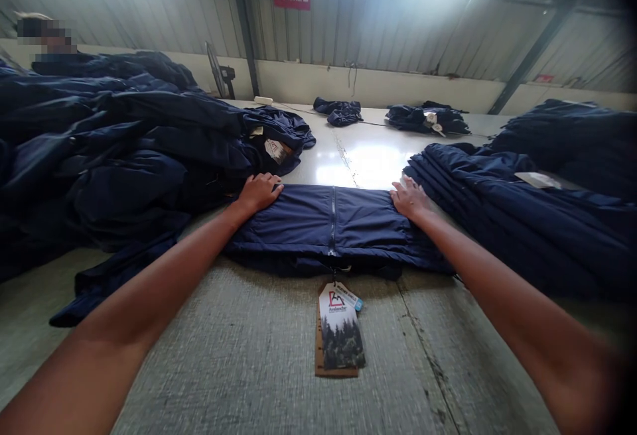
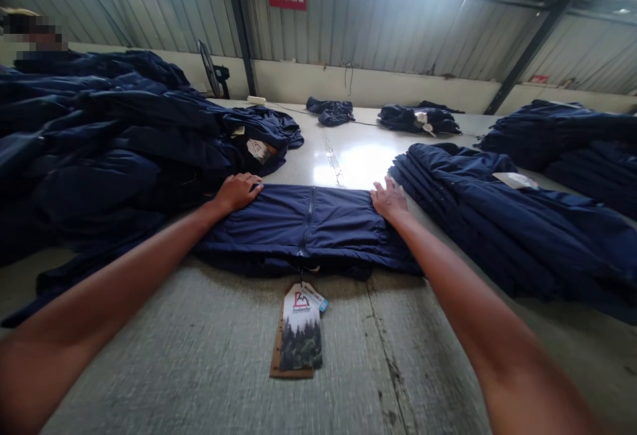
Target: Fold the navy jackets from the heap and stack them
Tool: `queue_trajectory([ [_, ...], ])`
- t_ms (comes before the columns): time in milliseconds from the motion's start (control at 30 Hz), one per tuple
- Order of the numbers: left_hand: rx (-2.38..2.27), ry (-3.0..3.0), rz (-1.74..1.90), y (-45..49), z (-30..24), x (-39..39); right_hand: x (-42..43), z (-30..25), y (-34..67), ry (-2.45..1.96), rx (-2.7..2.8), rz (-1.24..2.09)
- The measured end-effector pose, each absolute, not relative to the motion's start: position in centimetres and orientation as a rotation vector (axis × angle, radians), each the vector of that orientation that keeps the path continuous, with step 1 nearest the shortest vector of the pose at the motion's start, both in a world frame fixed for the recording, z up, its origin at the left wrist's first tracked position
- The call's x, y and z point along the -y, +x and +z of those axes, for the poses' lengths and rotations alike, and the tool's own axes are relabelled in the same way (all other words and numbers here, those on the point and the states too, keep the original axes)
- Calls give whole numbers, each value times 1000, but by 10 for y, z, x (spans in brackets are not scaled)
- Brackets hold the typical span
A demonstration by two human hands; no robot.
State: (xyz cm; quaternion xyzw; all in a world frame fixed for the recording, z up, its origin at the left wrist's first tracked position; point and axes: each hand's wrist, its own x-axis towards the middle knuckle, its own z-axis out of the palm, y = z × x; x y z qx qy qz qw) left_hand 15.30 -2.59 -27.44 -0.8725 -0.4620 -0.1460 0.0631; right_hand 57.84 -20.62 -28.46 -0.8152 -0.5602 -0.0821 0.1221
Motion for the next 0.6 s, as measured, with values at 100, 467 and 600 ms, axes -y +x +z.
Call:
queue_trajectory([
  [100,1341,-2704,-548,146,-251,51,233,-262,555,-2189,1777,-473],
  [467,773,-3086,-267,98,-251,229,392,-263,464,-1842,2251,-310],
  [600,733,-3057,-261,99,-260,227,390,-270,465,-1741,2339,-431],
])
